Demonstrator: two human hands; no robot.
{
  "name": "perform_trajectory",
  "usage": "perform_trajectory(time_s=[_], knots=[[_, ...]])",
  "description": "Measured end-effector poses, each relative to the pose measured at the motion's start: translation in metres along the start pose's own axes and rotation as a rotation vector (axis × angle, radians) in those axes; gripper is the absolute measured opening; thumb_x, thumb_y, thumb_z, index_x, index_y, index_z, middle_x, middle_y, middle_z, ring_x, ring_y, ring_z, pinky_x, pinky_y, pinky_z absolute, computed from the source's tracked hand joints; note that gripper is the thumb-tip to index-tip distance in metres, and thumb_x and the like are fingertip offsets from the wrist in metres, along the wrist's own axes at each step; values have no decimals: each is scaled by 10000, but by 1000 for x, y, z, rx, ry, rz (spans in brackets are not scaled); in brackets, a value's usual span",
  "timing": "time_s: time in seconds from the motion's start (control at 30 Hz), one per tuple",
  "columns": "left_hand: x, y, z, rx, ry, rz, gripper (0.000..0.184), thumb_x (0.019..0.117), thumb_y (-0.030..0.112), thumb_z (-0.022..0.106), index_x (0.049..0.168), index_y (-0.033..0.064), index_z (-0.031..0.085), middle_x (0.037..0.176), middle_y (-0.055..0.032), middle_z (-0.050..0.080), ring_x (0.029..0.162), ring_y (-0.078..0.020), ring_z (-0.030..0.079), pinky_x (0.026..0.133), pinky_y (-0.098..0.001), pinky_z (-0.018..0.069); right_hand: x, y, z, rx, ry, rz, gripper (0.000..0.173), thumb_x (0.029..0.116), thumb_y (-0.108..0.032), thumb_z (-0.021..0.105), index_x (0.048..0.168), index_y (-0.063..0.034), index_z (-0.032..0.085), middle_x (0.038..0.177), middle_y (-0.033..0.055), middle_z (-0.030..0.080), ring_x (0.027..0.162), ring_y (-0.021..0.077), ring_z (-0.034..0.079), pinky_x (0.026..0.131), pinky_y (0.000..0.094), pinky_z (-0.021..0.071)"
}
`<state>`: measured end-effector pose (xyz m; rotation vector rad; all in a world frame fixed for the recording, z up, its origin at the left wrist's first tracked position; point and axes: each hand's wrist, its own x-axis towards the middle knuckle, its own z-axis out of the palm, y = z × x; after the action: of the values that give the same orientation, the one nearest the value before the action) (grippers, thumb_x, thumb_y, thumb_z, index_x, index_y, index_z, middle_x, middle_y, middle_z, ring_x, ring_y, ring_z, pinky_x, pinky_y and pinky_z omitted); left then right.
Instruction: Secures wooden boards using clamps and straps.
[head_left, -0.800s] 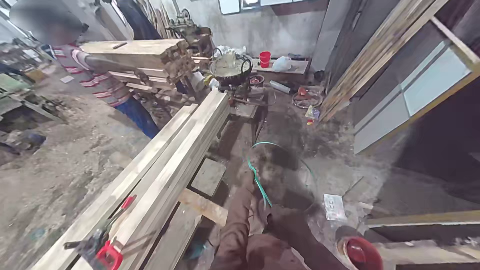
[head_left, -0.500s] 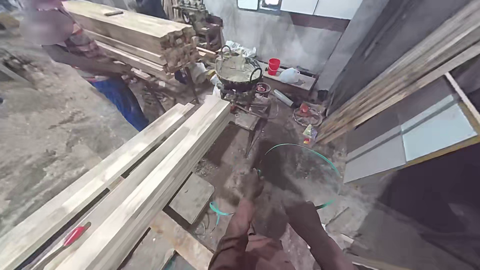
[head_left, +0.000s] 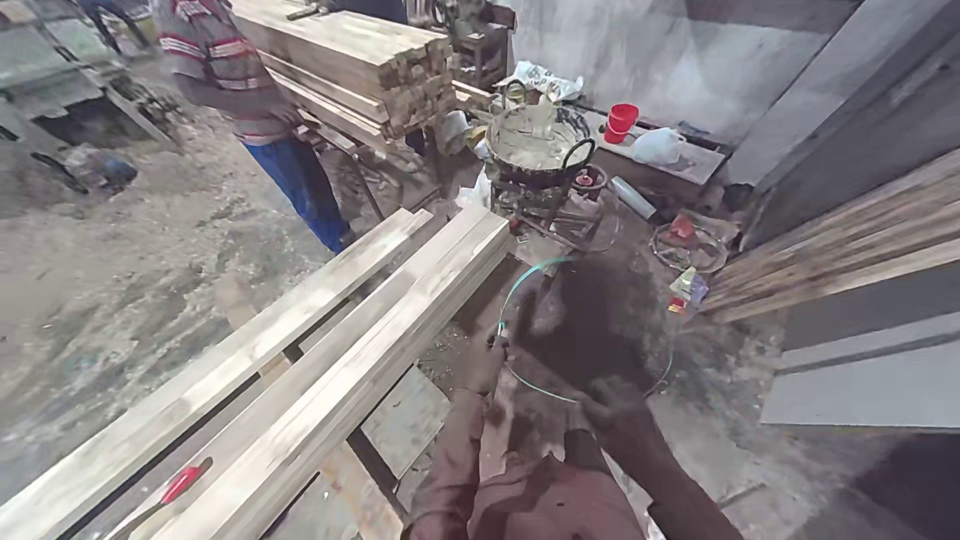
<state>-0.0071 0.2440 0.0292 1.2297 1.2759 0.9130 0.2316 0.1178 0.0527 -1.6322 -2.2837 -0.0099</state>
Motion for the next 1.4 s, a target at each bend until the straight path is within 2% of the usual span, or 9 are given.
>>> perform_trajectory(time_s=[0.07, 0.23, 0.33, 0.53, 0.63, 0.87, 1.03, 1.2, 1.4], knots=[[-9, 52, -17, -87, -270, 112, 390, 1099, 168, 421, 1430, 5, 547, 1015, -46, 688, 806, -78, 634, 747, -254, 554, 31, 49, 8, 39, 25, 126, 133, 924, -120, 680, 1001, -103, 787, 1078, 299, 673, 1043, 554, 618, 916, 757, 435], [16, 119, 20, -102, -200, 452, 253, 1020, 116, 597, 1212, -40, 648, 993, -65, 720, 828, -103, 665, 744, -279, 576, 129, 68, 39, 1063, -136, 461, 453, 1038, -121, 491, 1482, -35, 520, 1225, 106, 715, 1031, 176, 716, 917, 372, 599], [75, 134, 36, -112, 109, 473, 277, 1020, 146, 616, 1214, -47, 656, 977, -90, 745, 808, -158, 721, 731, -329, 635, 187, 23, 6, 1857, -192, 526, 408, 1075, -210, 418, 1481, -171, 397, 879, 24, 654, 670, 125, 637, 589, 308, 574], [162, 196, 19, -370, 452, 400, 207, 1029, 38, 528, 1144, -83, 650, 889, -140, 727, 714, -199, 719, 683, -354, 642, 250, 52, 5, 1090, 289, 132, 438, 1088, -400, 459, 1332, -45, 536, 977, 19, 698, 637, 17, 609, 539, 213, 542], [214, 185, -8, -446, 622, 375, 195, 1053, 39, 474, 1130, -50, 630, 869, -88, 708, 714, -170, 713, 696, -337, 643, 245, 103, 35, 903, 122, 162, 422, 1051, -374, 504, 1248, -16, 610, 804, 64, 686, 577, 97, 617, 510, 303, 541], [224, 127, 29, -658, 237, 162, 246, 1054, 173, 559, 1238, 13, 594, 966, -65, 685, 788, -130, 682, 724, -297, 609, 340, 170, 76, 1756, -546, 684, 788, 1068, -602, 152, 1481, 12, 422, 1214, 149, 715, 1093, 244, 711, 944, 411, 588], [256, 107, 51, -563, 536, 1, 224, 1046, 33, 504, 1250, -57, 510, 1019, -192, 708, 889, -281, 740, 813, -432, 642, 413, 173, 120, 1470, -342, 823, 382, 1126, -226, 344, 1395, 17, 467, 838, 98, 694, 619, 167, 665, 563, 338, 585], [298, 88, 55, -97, 770, -92, 196, 998, 111, 646, 1089, -58, 607, 896, -144, 737, 744, -249, 761, 676, -420, 680, 441, 170, 232, 823, -787, 678, 366, 1068, -218, 485, 1353, -15, 594, 1198, 237, 654, 1016, 336, 668, 901, 513, 543], [299, 93, 42, 298, 838, -239, 222, 976, 186, 659, 1072, -14, 651, 815, -62, 724, 668, -130, 711, 643, -326, 617, 399, 127, 245, 1621, -654, 1114, 326, 1118, -233, 316, 1109, -41, 579, 774, 44, 623, 615, 118, 598, 546, 285, 523]])
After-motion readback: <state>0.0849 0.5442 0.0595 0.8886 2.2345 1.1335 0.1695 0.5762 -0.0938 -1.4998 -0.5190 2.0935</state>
